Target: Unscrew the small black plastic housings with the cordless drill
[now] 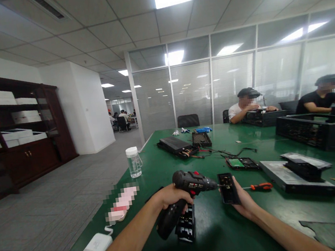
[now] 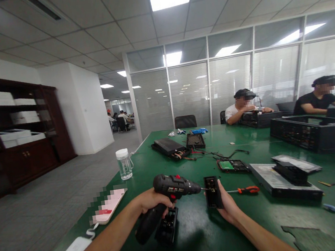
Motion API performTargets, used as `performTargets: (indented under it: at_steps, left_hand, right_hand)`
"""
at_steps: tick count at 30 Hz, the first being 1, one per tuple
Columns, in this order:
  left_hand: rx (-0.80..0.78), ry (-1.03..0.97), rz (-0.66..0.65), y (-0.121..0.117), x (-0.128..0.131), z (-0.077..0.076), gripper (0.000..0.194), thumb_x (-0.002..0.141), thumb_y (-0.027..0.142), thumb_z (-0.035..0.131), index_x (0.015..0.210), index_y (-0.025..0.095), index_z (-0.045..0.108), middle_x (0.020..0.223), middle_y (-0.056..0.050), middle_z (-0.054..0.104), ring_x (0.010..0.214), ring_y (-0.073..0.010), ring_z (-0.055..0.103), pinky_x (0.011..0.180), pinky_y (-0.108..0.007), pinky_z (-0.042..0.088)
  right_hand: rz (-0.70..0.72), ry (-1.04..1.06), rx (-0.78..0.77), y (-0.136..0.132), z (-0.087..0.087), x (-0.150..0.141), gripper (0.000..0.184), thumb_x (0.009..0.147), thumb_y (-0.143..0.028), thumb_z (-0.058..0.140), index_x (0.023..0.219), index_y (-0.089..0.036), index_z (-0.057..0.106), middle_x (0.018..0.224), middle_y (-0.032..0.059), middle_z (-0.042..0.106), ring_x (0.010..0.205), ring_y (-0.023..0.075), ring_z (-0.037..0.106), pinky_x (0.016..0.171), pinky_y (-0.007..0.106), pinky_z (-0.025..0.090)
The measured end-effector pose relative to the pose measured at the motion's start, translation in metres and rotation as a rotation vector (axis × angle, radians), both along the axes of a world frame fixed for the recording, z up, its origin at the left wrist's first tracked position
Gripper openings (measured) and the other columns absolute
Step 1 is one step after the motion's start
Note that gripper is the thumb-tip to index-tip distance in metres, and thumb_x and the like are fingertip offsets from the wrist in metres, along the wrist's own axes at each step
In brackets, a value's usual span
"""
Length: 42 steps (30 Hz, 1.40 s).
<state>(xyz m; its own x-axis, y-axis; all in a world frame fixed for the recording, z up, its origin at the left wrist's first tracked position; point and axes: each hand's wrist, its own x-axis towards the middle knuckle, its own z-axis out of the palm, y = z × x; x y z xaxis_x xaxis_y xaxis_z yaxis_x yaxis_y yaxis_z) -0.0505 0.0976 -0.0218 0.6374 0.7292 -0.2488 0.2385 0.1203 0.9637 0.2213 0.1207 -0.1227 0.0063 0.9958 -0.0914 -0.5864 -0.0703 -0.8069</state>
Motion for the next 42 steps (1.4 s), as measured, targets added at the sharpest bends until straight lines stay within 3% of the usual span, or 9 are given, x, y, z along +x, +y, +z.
performTargets:
  at_steps: [42]
  left_hand:
    - [-0.009, 0.001, 0.011, 0.0011, 0.0006, -0.0021, 0.027, 0.051, 0.023, 0.065, 0.075, 0.011, 0.06, 0.056, -0.001, 0.055, 0.045, -0.0118, 0.051, 0.044, -0.023, 0.038]
  right_hand:
    - [0.004, 0.011, -0.001, -0.0006, 0.0004, -0.0002, 0.037, 0.073, -0.051, 0.052, 0.081, -0.017, 0.063, 0.072, 0.0048, 0.065, 0.07, 0.0185, 0.06, 0.07, 0.03, 0.047]
